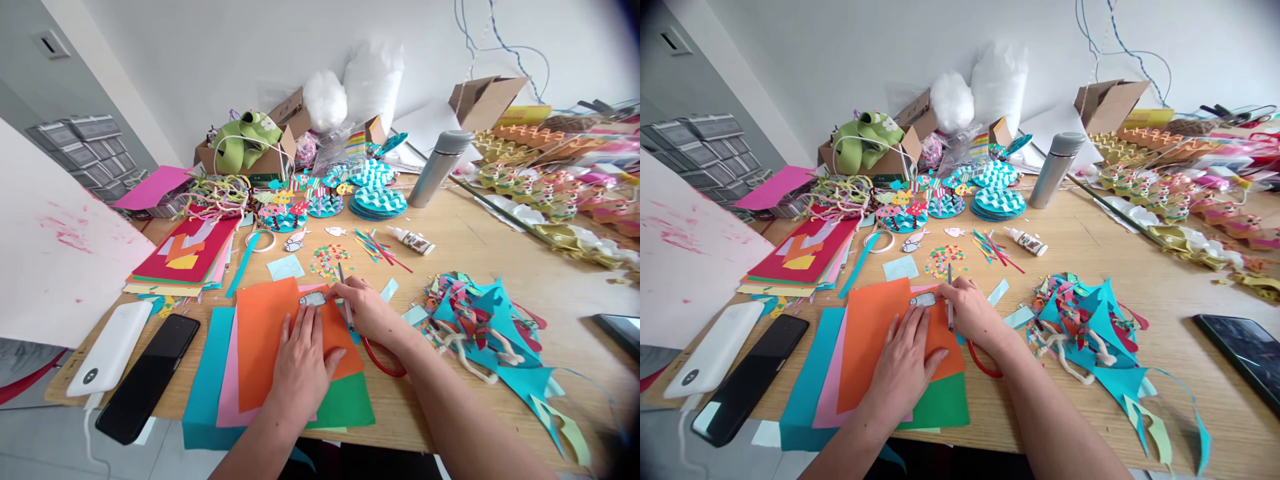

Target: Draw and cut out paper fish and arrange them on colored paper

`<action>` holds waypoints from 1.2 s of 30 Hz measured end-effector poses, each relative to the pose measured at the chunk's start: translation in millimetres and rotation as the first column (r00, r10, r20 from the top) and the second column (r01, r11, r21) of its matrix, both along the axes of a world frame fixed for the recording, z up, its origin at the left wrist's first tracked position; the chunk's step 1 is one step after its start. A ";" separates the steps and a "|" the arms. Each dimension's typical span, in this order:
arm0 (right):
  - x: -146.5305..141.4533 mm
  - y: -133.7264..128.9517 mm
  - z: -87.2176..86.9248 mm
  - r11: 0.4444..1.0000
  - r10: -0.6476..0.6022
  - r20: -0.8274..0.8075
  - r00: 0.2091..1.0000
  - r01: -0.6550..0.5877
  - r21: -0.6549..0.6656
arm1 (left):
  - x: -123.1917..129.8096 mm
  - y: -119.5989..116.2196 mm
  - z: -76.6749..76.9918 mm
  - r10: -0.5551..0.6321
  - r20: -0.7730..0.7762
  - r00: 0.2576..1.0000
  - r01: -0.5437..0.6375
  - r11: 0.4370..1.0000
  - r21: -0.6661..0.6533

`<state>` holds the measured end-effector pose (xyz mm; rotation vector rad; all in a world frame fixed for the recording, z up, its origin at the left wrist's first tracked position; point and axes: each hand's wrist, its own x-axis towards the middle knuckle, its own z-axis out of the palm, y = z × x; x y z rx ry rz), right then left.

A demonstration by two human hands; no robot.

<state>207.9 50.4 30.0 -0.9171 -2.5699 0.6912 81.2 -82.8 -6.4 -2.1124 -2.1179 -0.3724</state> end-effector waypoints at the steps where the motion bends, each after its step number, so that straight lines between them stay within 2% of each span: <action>1: 0.0 0.0 -0.1 1.000 -0.001 -0.002 1.000 0.001 0.000 | 0.0 -0.1 -0.1 0.000 0.002 1.000 0.000 1.000 0.001; 8: 0.6 -0.5 1.1 1.000 -0.009 -0.024 1.000 0.009 -0.013 | -0.3 -0.2 0.7 -0.010 -0.013 1.000 0.010 1.000 0.008; 13: 3.1 2.7 0.2 0.992 -0.123 -0.126 0.984 0.123 -0.004 | -1.0 0.3 1.4 -0.021 -0.014 1.000 0.022 1.000 0.020; 16: 4.0 4.2 -1.0 0.988 -0.151 -0.125 0.981 0.154 0.017 | -1.1 0.3 0.7 -0.024 -0.016 1.000 0.025 0.999 0.026; 21: 2.7 2.4 0.6 0.994 -0.107 -0.080 0.991 0.108 0.006 | -0.8 0.4 -0.8 -0.017 -0.016 1.000 0.017 1.000 0.024; 27: 0.1 1.5 -1.7 1.000 0.016 -0.042 0.999 -0.015 0.028 | -0.7 1.0 -1.3 -0.011 -0.012 1.000 0.012 1.000 0.029; 36: 0.5 3.2 -3.3 0.999 -0.025 -0.076 0.997 0.023 -0.027 | 0.4 2.6 5.1 -0.002 -0.001 1.000 0.002 1.000 -0.016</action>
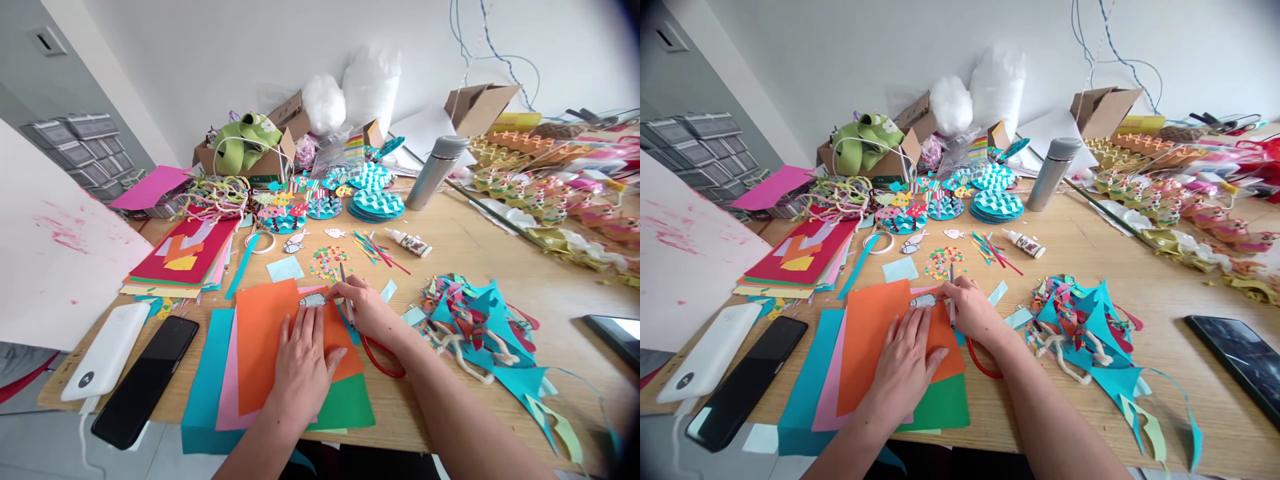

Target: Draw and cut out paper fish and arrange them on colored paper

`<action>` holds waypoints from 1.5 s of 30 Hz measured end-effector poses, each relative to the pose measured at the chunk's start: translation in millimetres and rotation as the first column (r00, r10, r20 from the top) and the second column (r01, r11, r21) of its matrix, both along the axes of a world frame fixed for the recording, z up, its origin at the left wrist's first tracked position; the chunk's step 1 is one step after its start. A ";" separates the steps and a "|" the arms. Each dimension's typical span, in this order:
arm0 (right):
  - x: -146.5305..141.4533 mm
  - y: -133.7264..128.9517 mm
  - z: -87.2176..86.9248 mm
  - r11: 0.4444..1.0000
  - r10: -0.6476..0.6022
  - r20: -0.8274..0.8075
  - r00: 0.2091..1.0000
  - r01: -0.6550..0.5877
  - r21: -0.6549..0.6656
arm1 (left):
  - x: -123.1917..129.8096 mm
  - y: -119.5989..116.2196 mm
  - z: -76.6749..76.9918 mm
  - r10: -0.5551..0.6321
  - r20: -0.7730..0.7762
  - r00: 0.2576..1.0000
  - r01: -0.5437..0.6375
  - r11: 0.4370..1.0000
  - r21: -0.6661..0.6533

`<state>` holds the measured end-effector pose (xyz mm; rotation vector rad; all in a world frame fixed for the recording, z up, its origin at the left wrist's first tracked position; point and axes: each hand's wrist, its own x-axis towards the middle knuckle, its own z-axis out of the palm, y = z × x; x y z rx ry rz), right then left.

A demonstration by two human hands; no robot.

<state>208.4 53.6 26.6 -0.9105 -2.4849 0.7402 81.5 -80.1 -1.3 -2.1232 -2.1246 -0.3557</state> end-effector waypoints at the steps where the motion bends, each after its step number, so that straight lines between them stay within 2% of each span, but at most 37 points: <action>1: 0.2 0.5 -0.5 1.000 -0.002 -0.009 1.000 0.002 -0.006 | 0.5 1.1 2.4 0.008 0.003 1.000 -0.008 1.000 -0.011; 7: 0.9 4.1 -3.6 1.000 0.005 -0.047 0.999 -0.006 -0.009 | 3.7 7.3 12.4 0.057 0.013 0.998 -0.056 0.997 -0.056; 16: -1.2 1.8 -3.9 1.000 -0.016 -0.050 0.999 0.015 -0.006 | 4.2 5.1 3.9 0.054 -0.001 0.999 -0.054 0.998 -0.018; 24: -1.7 2.0 -8.1 1.000 -0.009 -0.062 0.998 0.009 -0.001 | 4.2 4.8 2.4 0.060 -0.033 0.998 -0.060 0.998 -0.006; 45: -2.1 -2.1 -2.1 0.998 -0.008 -0.006 1.000 0.009 0.056 | 3.7 4.6 0.3 0.049 -0.043 0.998 -0.049 0.999 0.003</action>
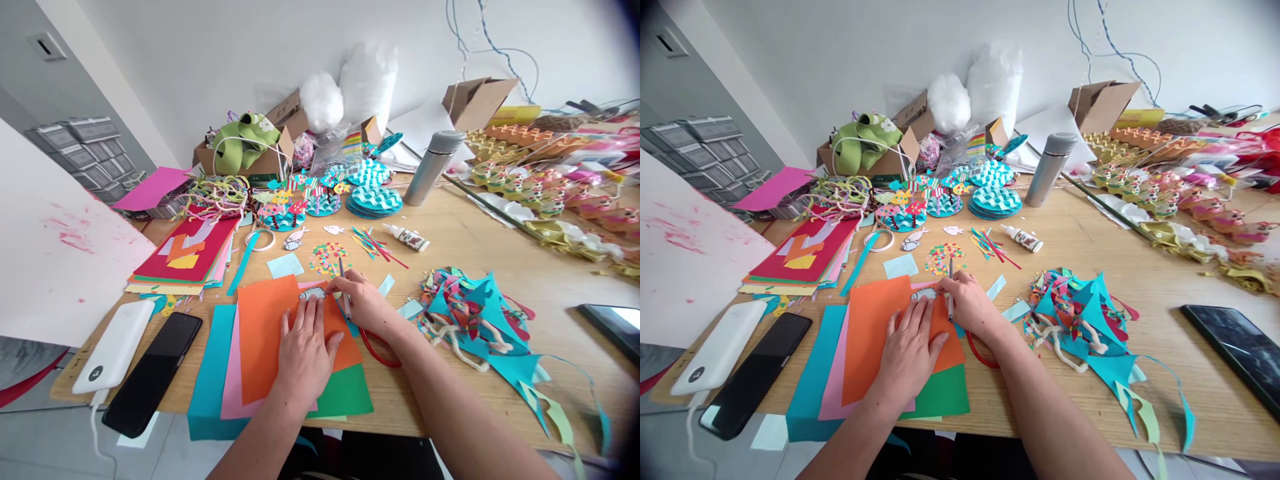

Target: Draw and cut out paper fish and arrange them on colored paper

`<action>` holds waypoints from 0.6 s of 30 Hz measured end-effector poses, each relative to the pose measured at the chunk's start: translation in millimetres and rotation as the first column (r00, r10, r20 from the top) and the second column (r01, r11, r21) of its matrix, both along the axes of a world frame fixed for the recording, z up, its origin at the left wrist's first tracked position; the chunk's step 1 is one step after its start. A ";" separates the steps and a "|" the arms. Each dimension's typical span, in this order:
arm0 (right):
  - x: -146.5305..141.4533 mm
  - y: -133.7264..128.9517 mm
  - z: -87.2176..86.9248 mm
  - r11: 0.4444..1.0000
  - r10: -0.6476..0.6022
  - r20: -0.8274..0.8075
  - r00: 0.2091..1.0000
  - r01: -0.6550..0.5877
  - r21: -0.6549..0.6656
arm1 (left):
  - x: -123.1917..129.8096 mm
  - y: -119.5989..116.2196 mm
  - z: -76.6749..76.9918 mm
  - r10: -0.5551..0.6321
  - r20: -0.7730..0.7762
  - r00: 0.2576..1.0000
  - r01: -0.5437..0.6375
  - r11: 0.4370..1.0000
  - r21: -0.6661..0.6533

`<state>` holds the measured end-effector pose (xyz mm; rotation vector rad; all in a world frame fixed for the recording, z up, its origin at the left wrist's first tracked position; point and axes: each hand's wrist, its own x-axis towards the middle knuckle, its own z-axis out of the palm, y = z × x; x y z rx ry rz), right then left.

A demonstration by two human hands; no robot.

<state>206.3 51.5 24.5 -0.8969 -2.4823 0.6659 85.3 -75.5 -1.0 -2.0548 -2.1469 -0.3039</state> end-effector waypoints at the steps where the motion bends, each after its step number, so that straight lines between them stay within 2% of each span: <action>1: 0.2 0.1 0.0 1.000 0.000 0.002 1.000 0.000 0.004 | 0.0 0.1 0.2 0.000 0.002 1.000 0.000 1.000 -0.003; 12: 0.3 0.6 -1.2 1.000 -0.003 0.007 1.000 0.002 0.017 | 0.3 0.6 3.7 0.003 0.004 1.000 -0.003 1.000 -0.027; 18: 1.2 2.4 -2.3 0.993 -0.113 -0.140 0.984 0.116 0.011 | 0.2 0.8 3.4 0.005 0.001 1.000 -0.005 0.999 -0.041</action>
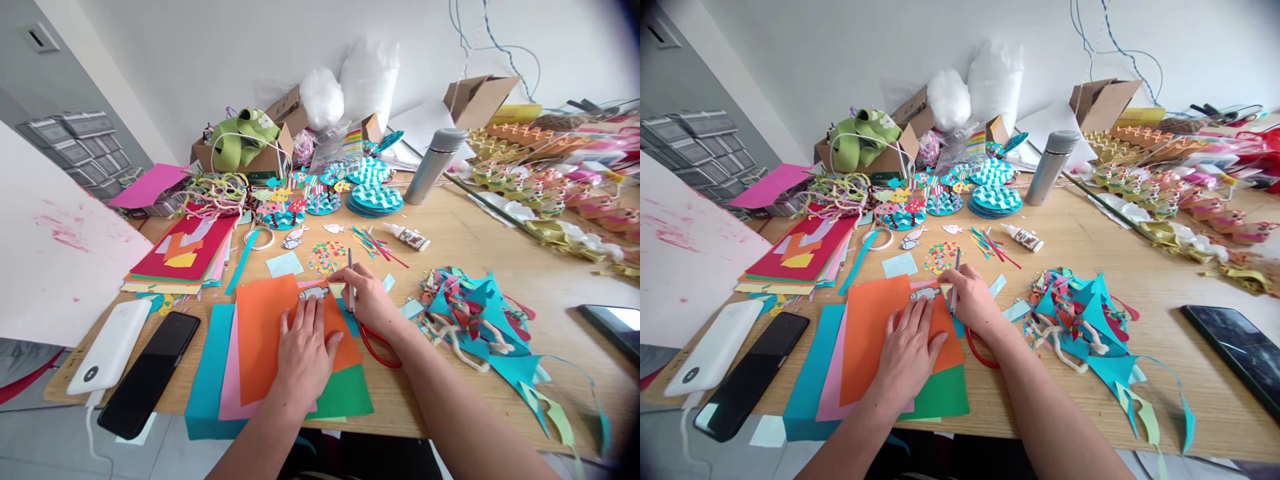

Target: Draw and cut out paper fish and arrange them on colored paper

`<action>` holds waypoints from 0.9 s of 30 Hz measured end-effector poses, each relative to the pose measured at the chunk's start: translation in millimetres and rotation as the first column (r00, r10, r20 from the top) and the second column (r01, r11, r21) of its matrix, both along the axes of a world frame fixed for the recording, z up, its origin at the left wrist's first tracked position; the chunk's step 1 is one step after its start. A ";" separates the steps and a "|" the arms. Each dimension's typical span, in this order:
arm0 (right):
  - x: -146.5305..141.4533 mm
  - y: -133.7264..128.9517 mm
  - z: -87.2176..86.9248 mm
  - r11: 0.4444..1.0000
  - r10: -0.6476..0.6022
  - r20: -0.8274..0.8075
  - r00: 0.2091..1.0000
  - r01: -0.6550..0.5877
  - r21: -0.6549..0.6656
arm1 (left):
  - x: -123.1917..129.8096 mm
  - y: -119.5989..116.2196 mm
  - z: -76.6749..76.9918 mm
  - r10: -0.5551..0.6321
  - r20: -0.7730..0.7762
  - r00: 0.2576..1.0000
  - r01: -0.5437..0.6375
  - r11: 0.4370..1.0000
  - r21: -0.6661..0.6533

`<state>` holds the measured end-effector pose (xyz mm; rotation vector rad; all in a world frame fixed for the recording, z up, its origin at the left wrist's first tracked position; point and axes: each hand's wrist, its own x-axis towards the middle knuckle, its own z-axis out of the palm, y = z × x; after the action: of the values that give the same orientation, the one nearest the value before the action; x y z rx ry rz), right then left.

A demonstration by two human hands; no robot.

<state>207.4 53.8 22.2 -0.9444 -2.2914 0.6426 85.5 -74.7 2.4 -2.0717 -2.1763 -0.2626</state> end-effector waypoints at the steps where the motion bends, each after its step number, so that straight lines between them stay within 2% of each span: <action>1: 0.2 0.4 -0.1 1.000 -0.012 -0.008 1.000 0.012 0.001 | -0.1 0.0 -0.4 -0.002 0.001 1.000 0.002 1.000 0.004; 10: 0.3 0.3 -1.3 1.000 -0.006 0.060 0.998 0.008 -0.021 | -0.4 -0.4 -1.1 -0.004 -0.002 1.000 0.004 1.000 0.027; 17: 0.0 0.6 -3.9 0.998 0.064 0.093 0.994 -0.061 -0.034 | 0.1 -0.1 1.0 0.000 0.017 1.000 0.000 1.000 0.020; 27: -0.5 0.6 -4.4 0.998 0.057 0.095 0.994 -0.054 -0.043 | 0.1 -1.4 1.5 0.004 0.035 0.999 -0.005 1.000 0.024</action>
<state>206.9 54.4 17.8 -0.9523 -2.4057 0.6822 85.6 -76.1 4.0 -2.0643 -2.1858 -0.3252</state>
